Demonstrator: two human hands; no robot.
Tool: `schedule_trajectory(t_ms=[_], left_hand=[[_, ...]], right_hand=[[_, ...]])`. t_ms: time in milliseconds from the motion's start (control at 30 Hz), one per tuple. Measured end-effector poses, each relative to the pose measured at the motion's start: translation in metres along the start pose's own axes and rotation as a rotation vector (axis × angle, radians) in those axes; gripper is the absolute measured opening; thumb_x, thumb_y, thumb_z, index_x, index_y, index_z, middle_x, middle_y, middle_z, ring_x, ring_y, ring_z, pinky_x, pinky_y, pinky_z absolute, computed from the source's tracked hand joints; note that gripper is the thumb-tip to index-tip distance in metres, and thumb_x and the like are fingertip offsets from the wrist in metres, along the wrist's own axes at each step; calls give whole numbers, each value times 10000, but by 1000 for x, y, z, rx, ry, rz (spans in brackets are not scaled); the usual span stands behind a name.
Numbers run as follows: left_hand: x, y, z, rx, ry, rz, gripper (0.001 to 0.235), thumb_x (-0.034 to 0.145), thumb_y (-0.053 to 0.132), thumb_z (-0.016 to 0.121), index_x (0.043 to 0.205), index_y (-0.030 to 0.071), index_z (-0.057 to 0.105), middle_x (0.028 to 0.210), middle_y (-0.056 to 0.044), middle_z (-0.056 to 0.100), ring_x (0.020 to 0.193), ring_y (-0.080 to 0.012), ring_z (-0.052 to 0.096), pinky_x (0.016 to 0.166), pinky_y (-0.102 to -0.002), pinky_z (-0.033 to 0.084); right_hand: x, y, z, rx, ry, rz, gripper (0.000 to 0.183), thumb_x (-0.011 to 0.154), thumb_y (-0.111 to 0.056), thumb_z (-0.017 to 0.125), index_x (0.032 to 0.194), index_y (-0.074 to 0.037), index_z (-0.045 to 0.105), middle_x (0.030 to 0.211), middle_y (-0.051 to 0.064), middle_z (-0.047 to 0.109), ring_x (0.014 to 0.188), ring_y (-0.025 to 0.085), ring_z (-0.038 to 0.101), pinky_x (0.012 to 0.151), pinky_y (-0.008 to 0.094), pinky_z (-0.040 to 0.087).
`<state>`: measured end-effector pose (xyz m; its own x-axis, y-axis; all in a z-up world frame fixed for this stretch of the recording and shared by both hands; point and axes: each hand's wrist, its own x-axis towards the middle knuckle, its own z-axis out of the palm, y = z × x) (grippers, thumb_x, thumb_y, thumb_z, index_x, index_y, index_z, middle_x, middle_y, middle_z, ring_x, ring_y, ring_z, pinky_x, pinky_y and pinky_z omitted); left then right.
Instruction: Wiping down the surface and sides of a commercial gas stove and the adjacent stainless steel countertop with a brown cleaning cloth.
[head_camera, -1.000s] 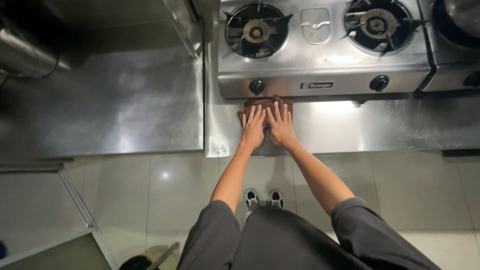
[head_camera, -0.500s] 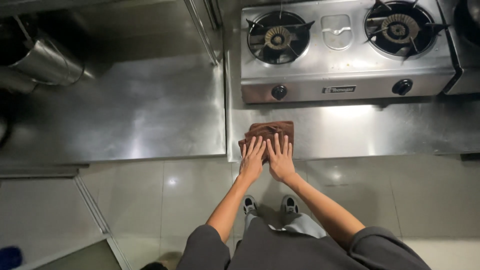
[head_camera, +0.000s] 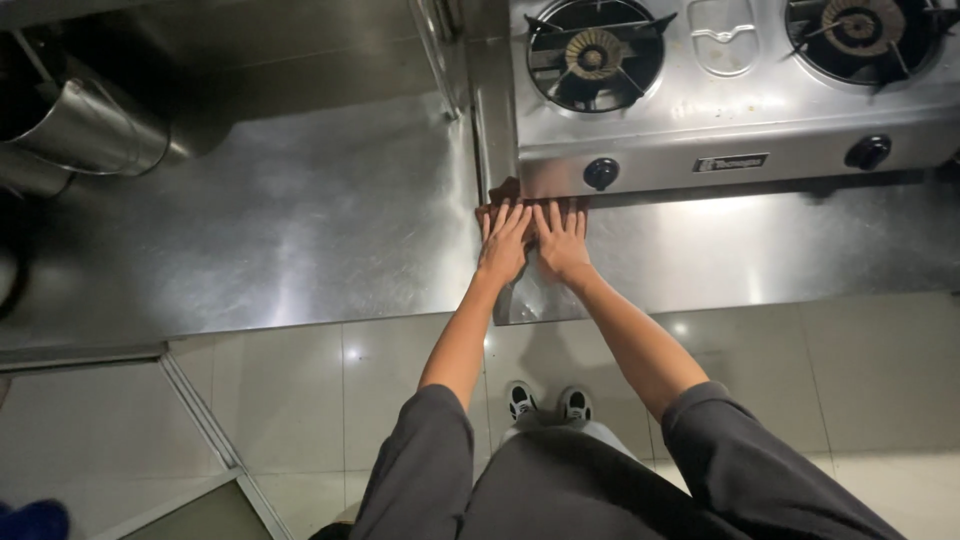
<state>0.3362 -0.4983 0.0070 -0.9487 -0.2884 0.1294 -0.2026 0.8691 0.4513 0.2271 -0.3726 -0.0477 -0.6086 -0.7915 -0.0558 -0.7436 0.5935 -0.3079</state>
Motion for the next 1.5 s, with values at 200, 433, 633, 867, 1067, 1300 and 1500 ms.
schedule_trajectory(t_ms=[200,433,633,867,1067,1300,1500], left_hand=[[-23,19,-4,-14,69,-34,690,871,27,649,1527,53,439,1639,-122,348,1544,-351,240,1247,-599,186],[-134,49,-35,143,61,-88,722,847,-52,596,1546,25,431,1659,-142,330,1566,-339,228,1271,-538,203],[-147,31,-56,93,28,-121,732,837,-90,573,1544,36,432,1668,-129,318,1559,-344,212,1259,-498,205],[-72,-55,-71,20,71,-22,679,863,2,612,1523,17,452,1651,-148,336,1548,-378,234,1271,-505,204],[13,-127,-71,-10,97,68,655,870,3,603,1513,23,475,1649,-148,353,1546,-382,249,1274,-509,201],[80,-164,-68,-26,98,45,719,803,-49,598,1507,41,481,1647,-137,356,1530,-397,264,1256,-514,210],[115,-175,-63,-17,169,3,720,800,-56,603,1505,19,478,1635,-145,367,1519,-416,284,1261,-514,215]], right_hand=[[-22,-8,-10,5,99,-103,762,929,-223,534,1637,-165,259,1716,226,138,1520,566,117,1217,668,142],[-116,-73,-25,37,141,-233,814,875,-150,559,1636,-92,275,1713,248,93,1544,569,49,1231,659,123],[-116,-116,-48,13,-10,-183,863,829,-172,600,1614,-74,256,1685,269,72,1523,578,15,1223,658,94],[-14,-127,-12,25,110,-145,851,859,-220,605,1632,-100,270,1706,255,93,1532,576,44,1226,656,122],[86,-128,-1,38,135,-29,871,850,-238,608,1648,-148,270,1722,229,92,1524,585,64,1226,656,149],[162,-116,8,37,168,-8,892,816,-338,633,1610,-155,272,1682,232,21,1504,597,41,1201,683,126],[211,-103,0,62,93,5,772,881,-262,596,1609,-210,343,1735,153,104,1547,536,61,1231,656,137]])
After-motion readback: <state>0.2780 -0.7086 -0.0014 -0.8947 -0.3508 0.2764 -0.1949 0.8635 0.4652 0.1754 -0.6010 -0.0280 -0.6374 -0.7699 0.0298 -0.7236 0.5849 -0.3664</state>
